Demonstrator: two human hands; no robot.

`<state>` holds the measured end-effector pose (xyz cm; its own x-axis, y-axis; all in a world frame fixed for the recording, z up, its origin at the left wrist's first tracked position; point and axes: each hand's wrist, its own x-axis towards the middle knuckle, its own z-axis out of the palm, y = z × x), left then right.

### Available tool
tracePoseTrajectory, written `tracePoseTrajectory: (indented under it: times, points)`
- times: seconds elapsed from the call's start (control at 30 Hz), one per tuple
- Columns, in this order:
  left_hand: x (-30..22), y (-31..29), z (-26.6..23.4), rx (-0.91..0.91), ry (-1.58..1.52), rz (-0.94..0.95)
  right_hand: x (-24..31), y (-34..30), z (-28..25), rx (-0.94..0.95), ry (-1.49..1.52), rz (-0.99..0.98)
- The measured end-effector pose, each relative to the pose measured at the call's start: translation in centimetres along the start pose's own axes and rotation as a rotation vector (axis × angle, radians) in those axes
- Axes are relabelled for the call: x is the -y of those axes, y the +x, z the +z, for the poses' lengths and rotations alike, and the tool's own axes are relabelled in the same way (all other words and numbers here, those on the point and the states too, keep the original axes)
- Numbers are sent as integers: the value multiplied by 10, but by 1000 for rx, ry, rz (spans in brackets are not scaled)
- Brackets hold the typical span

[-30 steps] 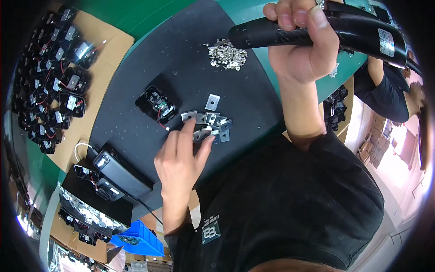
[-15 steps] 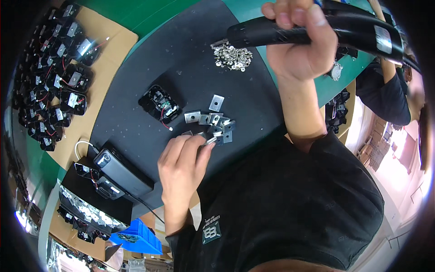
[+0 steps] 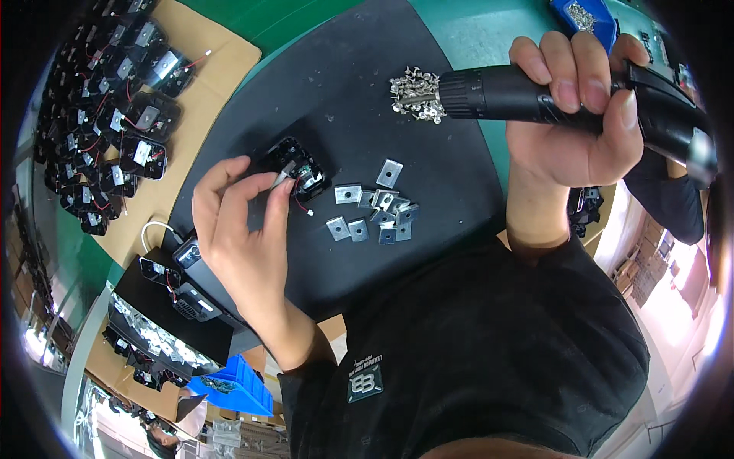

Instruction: The person uses a power screwdriver to fasten screws into small black electronic devices on a green workbench. They repeatedly pick up devices, align them with metal brackets, and drive screws to secure the components. The person handles multiple units sequentially, moving finished items aside.

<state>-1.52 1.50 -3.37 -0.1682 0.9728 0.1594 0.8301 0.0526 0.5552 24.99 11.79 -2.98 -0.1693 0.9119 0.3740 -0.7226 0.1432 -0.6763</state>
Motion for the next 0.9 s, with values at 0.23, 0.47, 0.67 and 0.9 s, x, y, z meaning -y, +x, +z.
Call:
tracePoseTrajectory:
  times: [0.23,0.47,0.67,0.9]
  points:
    - [10,9,16,90,-83,-20,-1,-1,1,18,-56,11]
    - [3,22,23,222,-227,-203,1,-1,0,84,23,24]
    - [-7,5,21,-171,-243,116,14,5,10,175,81,51]
    - [-47,1,30,46,-207,152,13,0,18,233,131,88]
